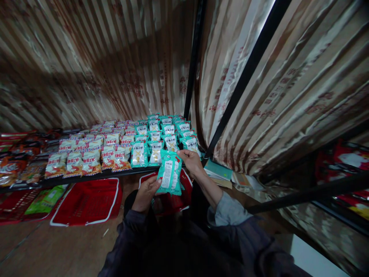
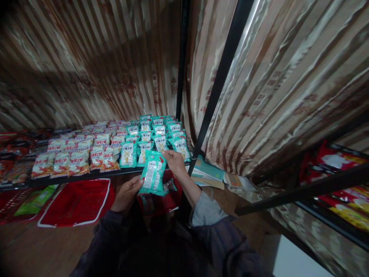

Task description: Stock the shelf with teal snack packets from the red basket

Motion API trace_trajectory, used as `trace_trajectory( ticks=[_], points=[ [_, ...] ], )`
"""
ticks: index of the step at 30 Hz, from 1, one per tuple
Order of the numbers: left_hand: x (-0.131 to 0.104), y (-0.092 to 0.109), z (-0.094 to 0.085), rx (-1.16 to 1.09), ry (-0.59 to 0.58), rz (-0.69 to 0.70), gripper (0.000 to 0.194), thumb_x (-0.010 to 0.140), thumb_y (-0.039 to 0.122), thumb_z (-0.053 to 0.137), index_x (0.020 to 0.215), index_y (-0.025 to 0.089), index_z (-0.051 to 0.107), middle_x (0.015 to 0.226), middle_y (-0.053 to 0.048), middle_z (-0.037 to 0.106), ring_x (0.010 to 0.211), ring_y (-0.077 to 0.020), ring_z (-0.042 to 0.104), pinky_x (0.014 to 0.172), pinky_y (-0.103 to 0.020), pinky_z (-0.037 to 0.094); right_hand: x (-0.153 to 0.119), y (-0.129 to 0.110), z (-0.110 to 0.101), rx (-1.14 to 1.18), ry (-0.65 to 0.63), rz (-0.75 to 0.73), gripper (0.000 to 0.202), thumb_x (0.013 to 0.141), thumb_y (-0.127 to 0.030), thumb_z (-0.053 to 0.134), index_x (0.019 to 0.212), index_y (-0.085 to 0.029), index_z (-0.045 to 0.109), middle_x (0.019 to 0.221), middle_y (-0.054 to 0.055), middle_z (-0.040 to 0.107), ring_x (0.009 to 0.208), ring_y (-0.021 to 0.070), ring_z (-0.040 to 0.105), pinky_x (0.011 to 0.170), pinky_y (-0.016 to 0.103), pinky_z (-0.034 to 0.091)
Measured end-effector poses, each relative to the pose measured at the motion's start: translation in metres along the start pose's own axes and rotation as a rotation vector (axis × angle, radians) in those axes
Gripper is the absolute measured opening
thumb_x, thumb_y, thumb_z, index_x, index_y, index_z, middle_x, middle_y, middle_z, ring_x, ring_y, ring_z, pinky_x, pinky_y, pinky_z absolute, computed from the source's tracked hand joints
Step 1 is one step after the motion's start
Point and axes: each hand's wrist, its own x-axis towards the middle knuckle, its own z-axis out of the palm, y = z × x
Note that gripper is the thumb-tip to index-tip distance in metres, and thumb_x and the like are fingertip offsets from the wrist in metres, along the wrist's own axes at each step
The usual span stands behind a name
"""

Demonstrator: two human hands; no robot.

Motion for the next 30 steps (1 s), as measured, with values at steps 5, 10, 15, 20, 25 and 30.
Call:
trace_trajectory(
  ticks=[5,10,15,20,25,30],
  points=[
    [0.004,-0.006,-0.004,0.002,-0.023,0.039,0.038,0.071,0.040,0.065,0.102,0.018,0.067,0.093,-0.006,0.070,0.085,-0.0234,0.065,0.069,-0.032,0.052,0.006,0.001,0.004,0.001,0.008,-0.038,0.032,0.056,-0.046,0.071,0.062,-0.015,0.065,0.055,-0.002,0.062,0.050,0.0111,0.050,0.053,0.025,0.039],
    [0.005,-0.009,-0.003,-0.046,-0.024,0.053,0.041,0.069,0.039,0.067,0.102,0.015,0.066,0.091,-0.006,0.071,0.088,-0.0244,0.065,0.074,-0.033,0.052,0.012,-0.006,0.008,-0.081,0.007,-0.050,0.037,0.056,-0.050,0.070,0.063,-0.014,0.066,0.055,-0.001,0.061,0.051,0.0113,0.050,0.051,0.025,0.039],
    [0.006,-0.013,-0.001,-0.129,0.104,0.062,0.044,0.069,0.039,0.067,0.104,0.013,0.064,0.089,-0.007,0.071,0.086,-0.0236,0.065,0.078,-0.035,0.051,0.000,-0.016,0.015,-0.030,-0.052,-0.022,0.047,0.066,-0.055,0.062,0.098,-0.020,0.064,0.078,0.001,0.066,0.073,0.0157,0.059,0.057,0.025,0.047],
    [0.011,-0.009,0.001,-0.197,0.236,0.124,0.048,0.069,0.038,0.067,0.109,0.013,0.061,0.099,-0.008,0.069,0.093,-0.0232,0.064,0.082,-0.036,0.051,-0.032,-0.005,0.012,0.051,-0.184,0.099,0.047,0.069,-0.055,0.062,0.103,-0.023,0.060,0.095,0.004,0.066,0.088,0.0183,0.061,0.070,0.029,0.050],
    [0.018,-0.010,0.003,-0.260,0.287,0.163,0.048,0.069,0.039,0.067,0.108,0.013,0.060,0.096,-0.007,0.069,0.092,-0.0220,0.064,0.083,-0.036,0.050,-0.055,0.011,0.006,0.024,-0.298,0.129,0.042,0.064,-0.049,0.069,0.095,-0.020,0.063,0.085,0.002,0.065,0.082,0.0161,0.061,0.068,0.027,0.049],
    [0.027,-0.019,0.006,-0.249,0.297,0.182,0.050,0.067,0.042,0.068,0.107,0.013,0.060,0.094,-0.007,0.070,0.085,-0.0211,0.065,0.079,-0.034,0.051,-0.057,0.012,0.006,0.104,-0.292,0.175,0.043,0.060,-0.044,0.073,0.094,-0.019,0.063,0.075,-0.001,0.064,0.063,0.0107,0.059,0.061,0.024,0.048]
  ],
)
